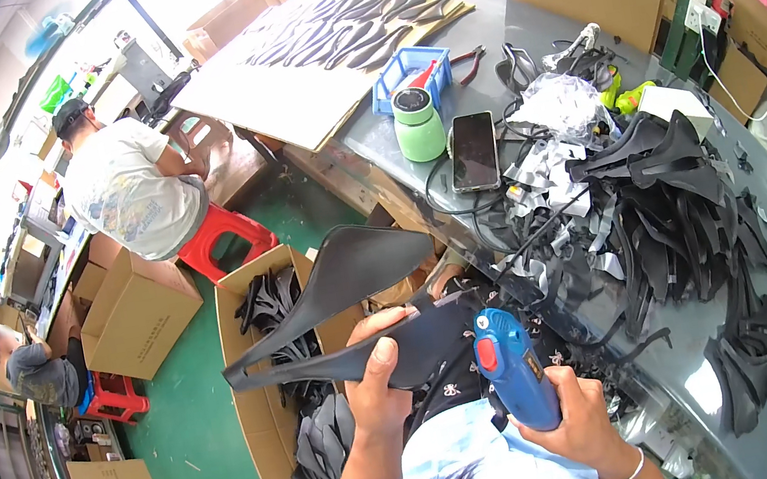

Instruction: The person uses a blue handheld electric trimmer to cut the edges of black fabric pieces. They pick up individual pieces from a pile on the table, hold them in one hand, and run the trimmer along the edges with the other hand. The person occasionally places the trimmed pieces back onto the table or into a cardboard box.

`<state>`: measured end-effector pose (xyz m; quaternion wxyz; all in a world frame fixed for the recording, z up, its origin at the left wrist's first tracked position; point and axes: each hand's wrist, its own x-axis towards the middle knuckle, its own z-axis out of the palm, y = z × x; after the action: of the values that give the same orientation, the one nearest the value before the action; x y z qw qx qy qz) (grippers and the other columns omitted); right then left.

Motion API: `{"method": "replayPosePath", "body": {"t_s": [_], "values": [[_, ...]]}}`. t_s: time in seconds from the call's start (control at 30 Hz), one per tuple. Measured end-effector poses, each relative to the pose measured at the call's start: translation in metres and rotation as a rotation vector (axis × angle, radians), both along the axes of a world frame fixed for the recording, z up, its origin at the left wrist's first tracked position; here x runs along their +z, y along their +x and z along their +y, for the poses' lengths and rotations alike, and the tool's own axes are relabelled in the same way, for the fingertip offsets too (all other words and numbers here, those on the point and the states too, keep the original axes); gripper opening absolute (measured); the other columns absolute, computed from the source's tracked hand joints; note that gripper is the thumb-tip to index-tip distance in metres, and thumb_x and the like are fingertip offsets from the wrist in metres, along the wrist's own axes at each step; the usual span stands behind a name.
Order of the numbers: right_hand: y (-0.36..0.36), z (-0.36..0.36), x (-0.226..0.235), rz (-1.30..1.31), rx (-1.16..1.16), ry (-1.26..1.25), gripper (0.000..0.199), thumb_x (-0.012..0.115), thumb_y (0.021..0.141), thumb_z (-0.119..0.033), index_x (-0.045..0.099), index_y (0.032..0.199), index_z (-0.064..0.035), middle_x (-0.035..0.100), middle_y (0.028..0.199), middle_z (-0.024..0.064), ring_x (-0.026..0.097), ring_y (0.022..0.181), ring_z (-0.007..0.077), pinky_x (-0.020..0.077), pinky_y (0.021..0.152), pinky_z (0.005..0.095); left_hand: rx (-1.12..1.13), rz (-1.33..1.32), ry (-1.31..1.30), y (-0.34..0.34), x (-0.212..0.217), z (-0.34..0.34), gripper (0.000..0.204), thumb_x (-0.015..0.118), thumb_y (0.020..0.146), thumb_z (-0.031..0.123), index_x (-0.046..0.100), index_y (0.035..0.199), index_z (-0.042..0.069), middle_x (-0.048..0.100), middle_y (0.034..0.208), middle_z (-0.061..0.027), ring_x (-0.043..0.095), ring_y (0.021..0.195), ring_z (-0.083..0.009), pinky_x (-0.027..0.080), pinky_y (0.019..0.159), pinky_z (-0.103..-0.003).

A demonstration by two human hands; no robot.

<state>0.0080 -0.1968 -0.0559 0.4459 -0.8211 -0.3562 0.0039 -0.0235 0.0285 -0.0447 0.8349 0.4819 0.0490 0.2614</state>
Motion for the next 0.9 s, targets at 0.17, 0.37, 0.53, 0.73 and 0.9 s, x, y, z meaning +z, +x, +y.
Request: {"method": "replayPosePath", "body": {"t_s": [0.17,0.37,0.53,0.73,0.9], "values": [[-0.003,0.004,0.002,0.054,-0.008,0.056,0.057,0.081,0.06,-0.019,0.048,0.101,0.0014,0.06,0.067,0.0125,0.062,0.056,0.0273,0.0499,0.052,0.0348,-0.015,0.008,-0.078,-0.002,0.003,-0.008,0.035,0.058,0.086,0.018,0.054,0.113,-0.004,0.06,0.108,-0.0166,0.058,0.102,-0.0221,0.044,0.093,-0.034],[0.0,-0.003,0.003,-0.062,-0.068,-0.007,0.06,0.081,0.057,-0.018,0.048,0.102,0.0016,0.059,0.067,0.0138,0.061,0.057,0.029,0.049,0.053,0.0368,0.022,0.131,-0.183,-0.004,0.016,0.0,0.037,0.054,0.08,0.014,0.053,0.112,-0.005,0.06,0.104,-0.018,0.061,0.095,-0.0232,0.049,0.085,-0.033],[0.001,-0.014,-0.009,-0.141,-0.015,-0.113,0.062,0.082,0.054,-0.018,0.048,0.102,0.0015,0.058,0.066,0.0128,0.058,0.054,0.0289,0.0458,0.05,0.0367,-0.098,0.167,-0.167,-0.005,0.029,0.017,0.039,0.054,0.078,0.012,0.052,0.111,-0.007,0.061,0.102,-0.0195,0.062,0.092,-0.023,0.05,0.084,-0.033],[-0.002,-0.009,-0.006,-0.125,0.035,-0.134,0.059,0.079,0.054,-0.014,0.048,0.101,0.0033,0.058,0.067,0.0136,0.059,0.055,0.0291,0.047,0.052,0.0366,-0.138,0.29,0.055,-0.003,0.042,0.02,0.039,0.056,0.075,0.017,0.055,0.106,-0.008,0.062,0.099,-0.0205,0.064,0.089,-0.0239,0.052,0.079,-0.032],[-0.004,-0.007,-0.002,-0.177,0.055,-0.155,0.059,0.081,0.055,-0.015,0.049,0.101,0.0025,0.057,0.067,0.0127,0.057,0.053,0.0281,0.0451,0.051,0.0368,-0.247,0.38,0.172,-0.002,0.05,0.027,0.034,0.057,0.075,0.009,0.057,0.106,-0.007,0.064,0.098,-0.0166,0.062,0.092,-0.0201,0.049,0.083,-0.031]]}}
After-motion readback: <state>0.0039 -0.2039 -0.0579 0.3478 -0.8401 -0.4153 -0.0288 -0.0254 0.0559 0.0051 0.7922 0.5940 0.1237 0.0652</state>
